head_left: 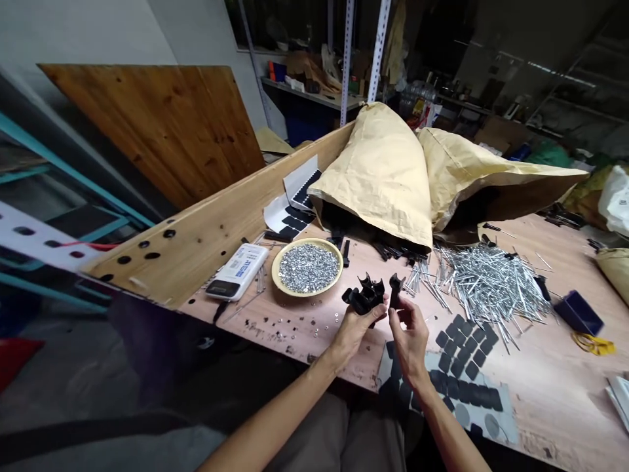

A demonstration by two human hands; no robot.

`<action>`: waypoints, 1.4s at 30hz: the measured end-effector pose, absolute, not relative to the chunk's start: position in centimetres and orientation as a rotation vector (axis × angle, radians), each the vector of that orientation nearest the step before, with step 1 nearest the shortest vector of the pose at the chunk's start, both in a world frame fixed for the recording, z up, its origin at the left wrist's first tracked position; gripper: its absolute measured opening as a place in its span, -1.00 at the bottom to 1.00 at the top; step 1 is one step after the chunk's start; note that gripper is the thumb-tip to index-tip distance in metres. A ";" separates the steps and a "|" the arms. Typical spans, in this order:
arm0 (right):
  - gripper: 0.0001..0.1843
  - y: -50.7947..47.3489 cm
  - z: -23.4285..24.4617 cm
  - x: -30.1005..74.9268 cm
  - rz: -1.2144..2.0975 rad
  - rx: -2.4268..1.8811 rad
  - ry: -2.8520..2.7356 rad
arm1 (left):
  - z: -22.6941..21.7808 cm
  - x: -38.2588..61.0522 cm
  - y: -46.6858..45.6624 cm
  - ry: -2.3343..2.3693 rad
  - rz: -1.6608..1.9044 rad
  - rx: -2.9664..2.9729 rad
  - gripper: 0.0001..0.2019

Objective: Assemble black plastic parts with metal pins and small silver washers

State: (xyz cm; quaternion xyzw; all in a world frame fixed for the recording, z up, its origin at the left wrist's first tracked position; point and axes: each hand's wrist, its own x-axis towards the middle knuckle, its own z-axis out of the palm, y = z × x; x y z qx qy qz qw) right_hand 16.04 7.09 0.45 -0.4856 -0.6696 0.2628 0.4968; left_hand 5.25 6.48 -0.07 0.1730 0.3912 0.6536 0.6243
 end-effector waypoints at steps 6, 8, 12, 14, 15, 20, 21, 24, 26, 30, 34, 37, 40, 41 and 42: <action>-0.87 5.7 -1.7 17.2 0.475 -1.134 -1.560 | 0.4 6.0 5.9 1.014 1.428 0.664 -0.62; -0.87 5.3 -1.9 17.0 0.346 -1.073 -1.629 | 0.6 5.8 5.6 0.906 1.349 0.709 -0.57; -0.78 4.4 -1.4 16.7 0.264 -0.995 -1.790 | 0.6 5.2 5.3 0.843 1.239 0.654 -0.54; -0.77 4.4 -0.8 17.4 0.379 -1.002 -1.919 | 0.4 5.0 5.3 0.880 1.239 0.625 -0.57; -0.77 4.7 -0.5 18.1 0.438 -1.036 -1.980 | 0.2 5.0 5.4 0.897 1.244 0.616 -0.59; -0.73 8.0 0.3 23.2 0.131 -1.593 -2.324 | -0.4 5.4 5.8 0.995 1.296 0.580 -0.66; -0.72 8.7 0.2 23.9 0.033 -1.657 -2.450 | -0.5 5.4 5.8 1.002 1.306 0.579 -0.66; -0.75 10.4 -0.3 25.0 -0.046 -1.637 -2.726 | -1.0 5.4 6.0 1.009 1.315 0.610 -0.68; -0.77 11.2 -0.2 25.2 -0.029 -1.601 -2.760 | -1.5 5.3 6.0 1.033 1.312 0.655 -0.68; -0.88 11.5 1.5 24.5 0.202 -1.528 -2.345 | -2.6 5.1 6.3 1.151 1.364 0.794 -0.71; -0.62 9.9 4.6 22.4 0.657 -1.114 -1.649 | -3.1 5.0 6.8 1.321 1.381 0.974 -0.66; -0.72 8.8 5.7 20.9 0.727 -0.952 -1.525 | -3.1 5.1 7.0 1.390 1.331 1.061 -0.70; -0.76 8.4 5.3 20.1 0.700 -0.953 -1.563 | -2.9 5.4 7.0 1.371 1.316 1.105 -0.74; -0.76 8.4 4.9 20.0 0.682 -0.967 -1.590 | -2.8 5.5 7.0 1.364 1.317 1.103 -0.75; -0.77 8.3 4.6 19.9 0.659 -0.982 -1.622 | -2.8 5.6 7.1 1.360 1.315 1.098 -0.75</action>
